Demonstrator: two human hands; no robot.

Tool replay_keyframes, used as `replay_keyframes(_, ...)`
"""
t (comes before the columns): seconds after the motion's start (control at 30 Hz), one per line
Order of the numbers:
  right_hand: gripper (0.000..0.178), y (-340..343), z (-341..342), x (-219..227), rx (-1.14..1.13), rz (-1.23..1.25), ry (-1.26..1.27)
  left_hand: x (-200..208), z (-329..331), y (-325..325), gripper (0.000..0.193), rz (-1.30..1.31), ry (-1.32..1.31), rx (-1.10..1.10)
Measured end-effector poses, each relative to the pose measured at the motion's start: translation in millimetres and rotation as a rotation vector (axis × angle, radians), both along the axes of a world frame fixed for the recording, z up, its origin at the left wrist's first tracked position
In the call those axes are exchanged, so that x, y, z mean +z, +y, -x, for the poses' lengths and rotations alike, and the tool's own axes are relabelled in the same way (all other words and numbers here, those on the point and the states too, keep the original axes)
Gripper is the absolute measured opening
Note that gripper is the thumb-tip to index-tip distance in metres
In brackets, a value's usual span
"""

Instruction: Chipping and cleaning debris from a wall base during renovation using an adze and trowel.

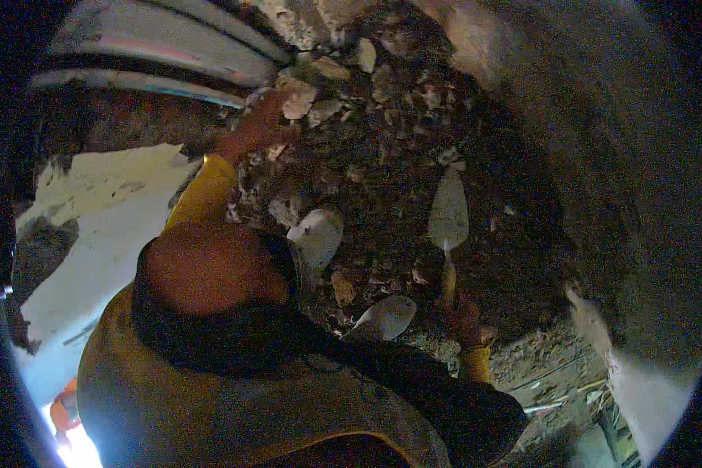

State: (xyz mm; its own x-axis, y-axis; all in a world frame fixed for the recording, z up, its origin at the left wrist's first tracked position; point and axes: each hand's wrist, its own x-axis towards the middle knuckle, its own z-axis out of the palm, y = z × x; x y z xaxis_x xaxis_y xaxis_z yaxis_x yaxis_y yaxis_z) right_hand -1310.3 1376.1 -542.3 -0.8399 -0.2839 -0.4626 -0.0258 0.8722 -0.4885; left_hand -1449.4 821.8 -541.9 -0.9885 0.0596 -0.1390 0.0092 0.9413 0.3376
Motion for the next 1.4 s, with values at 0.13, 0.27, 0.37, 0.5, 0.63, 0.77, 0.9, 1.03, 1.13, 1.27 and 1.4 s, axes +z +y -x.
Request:
replay_keyframes(0.13,0.039,1,2,26,-0.246,0.220,-0.395,-18,63,15,0.090,0.201,-0.154,0.116)
replay_keyframes(0.27,0.037,11,-10,9,-0.329,0.267,-0.404,-38,68,26,0.084,0.427,-0.230,0.172)
replay_keyframes(0.37,0.041,-1,0,19,-0.269,0.216,-0.414,-20,63,30,0.075,0.610,-0.181,-0.037)
replay_keyframes(0.5,0.049,-7,12,28,-0.164,0.138,-0.403,-9,36,21,0.063,0.413,-0.089,-0.063)
replay_keyframes(0.63,0.060,-13,16,33,-0.121,0.222,-0.161,11,1,39,0.061,0.223,-0.053,-0.113)
replay_keyframes(0.77,0.059,15,-8,3,0.087,0.179,0.008,43,-2,68,0.065,0.321,-0.369,-0.066)
replay_keyframes(0.9,0.060,-3,12,21,0.132,0.069,-0.167,28,5,49,0.061,0.173,-0.322,-0.020)
replay_keyframes(1.03,0.042,15,-10,-12,-0.168,0.150,-0.367,-64,5,4,0.067,0.215,0.039,-0.033)
replay_keyframes(1.13,0.041,24,-17,-27,-0.223,0.387,-0.334,-64,0,1,0.075,0.172,0.033,-0.182)
replay_keyframes(1.27,0.041,5,-1,12,-0.020,-0.037,-0.213,-45,-6,0,0.074,0.078,-0.242,-0.285)
replay_keyframes(1.4,0.047,4,9,15,-0.203,0.254,-0.293,-18,-54,-11,0.072,0.116,-0.277,-0.121)
